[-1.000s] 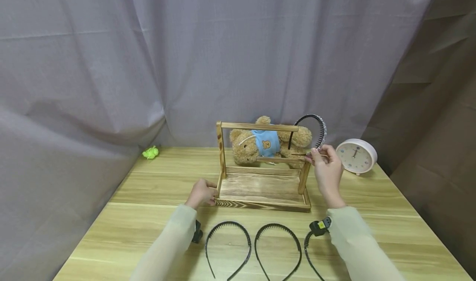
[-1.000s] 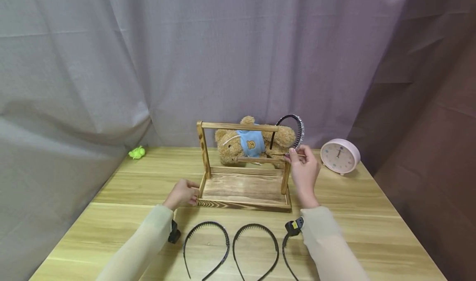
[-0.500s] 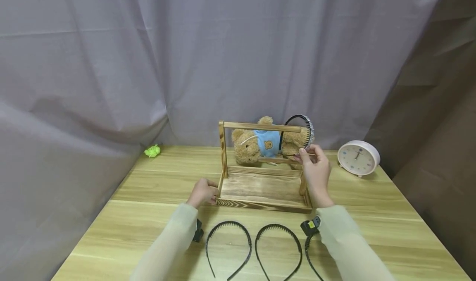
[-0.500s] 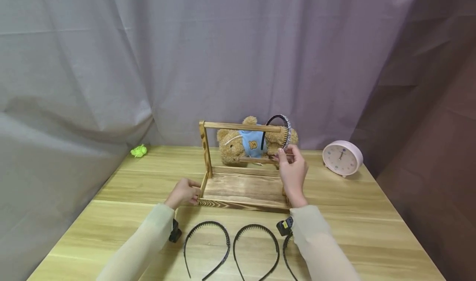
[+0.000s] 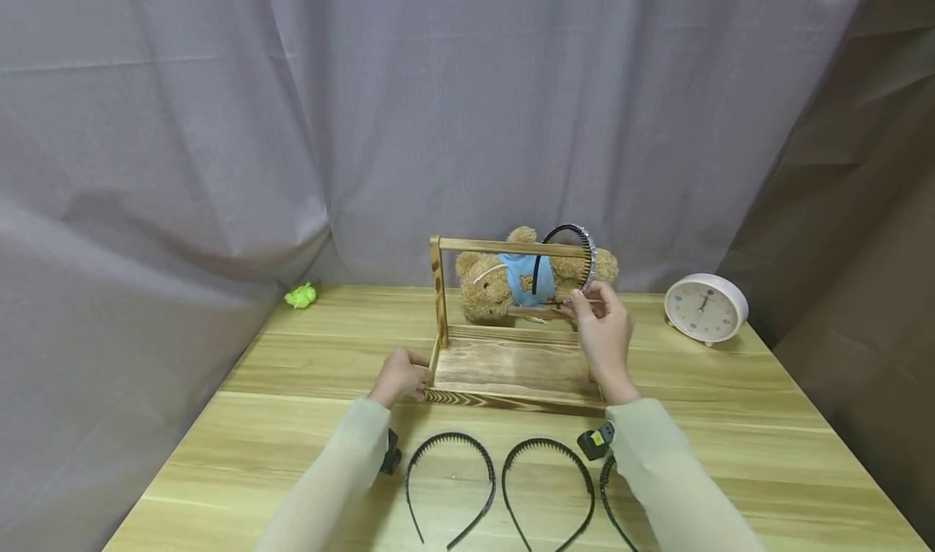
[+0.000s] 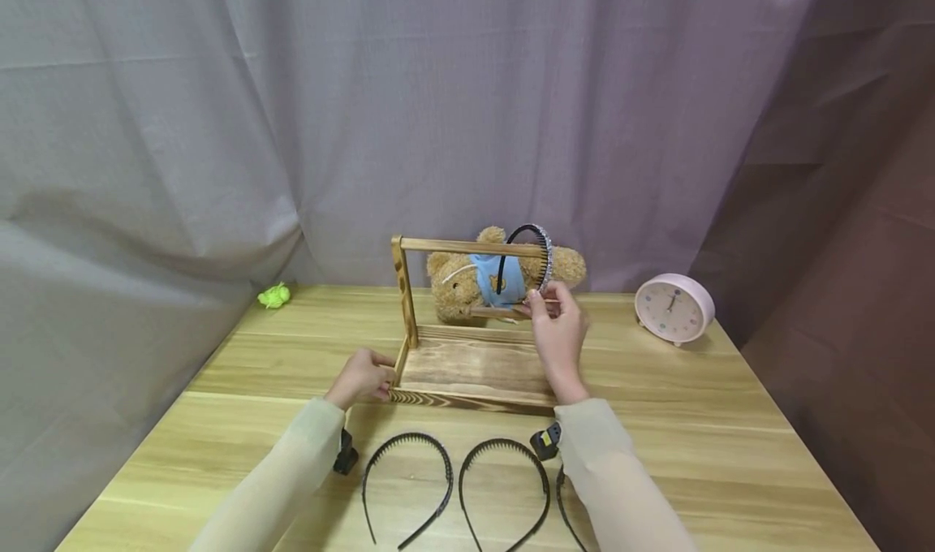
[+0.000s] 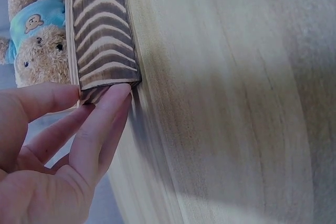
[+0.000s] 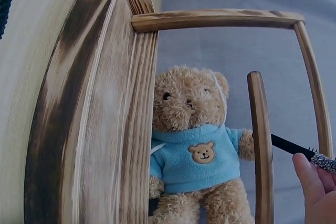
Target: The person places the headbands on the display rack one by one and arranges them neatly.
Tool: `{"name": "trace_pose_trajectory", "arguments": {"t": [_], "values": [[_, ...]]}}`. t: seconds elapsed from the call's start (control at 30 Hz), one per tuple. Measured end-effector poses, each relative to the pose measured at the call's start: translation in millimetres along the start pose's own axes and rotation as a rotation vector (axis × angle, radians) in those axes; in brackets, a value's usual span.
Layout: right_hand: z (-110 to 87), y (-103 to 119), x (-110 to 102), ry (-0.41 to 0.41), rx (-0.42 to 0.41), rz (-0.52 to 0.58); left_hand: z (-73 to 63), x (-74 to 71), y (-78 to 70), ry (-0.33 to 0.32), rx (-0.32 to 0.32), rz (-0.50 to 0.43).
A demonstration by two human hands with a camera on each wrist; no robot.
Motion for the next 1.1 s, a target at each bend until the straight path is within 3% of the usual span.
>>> {"name": "trace_pose_trajectory", "arguments": {"t": [0.27,0.5,0.87,1.1], "values": [[14.7,-26,8,0.0,0.019,-0.061,-0.7,0.0,1.1,-0.002,0.002,-0.002],[12.1,-24,20,0.015,-0.033,-0.036,-1.3,-0.5,0.0,0.003,0.008,0.003],[9.3,-25,42,0.064,0.017,-0.006,-1.1,-1.1,-0.9,-0.003,0.029,0.024],[5.0,-26,52,0.062,-0.001,-0.069,0.0,-1.7,2.2,-0.004,0.011,-0.005]]}}
Point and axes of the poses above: each hand's wrist, its own z-axis towards the middle knuckle, its own x-axis out of the palm, y = z × x, the point moved 2 cm from there along z, towards the middle knuckle, and after that the axes turned 12 degrees about x, right-handed, at the moved point
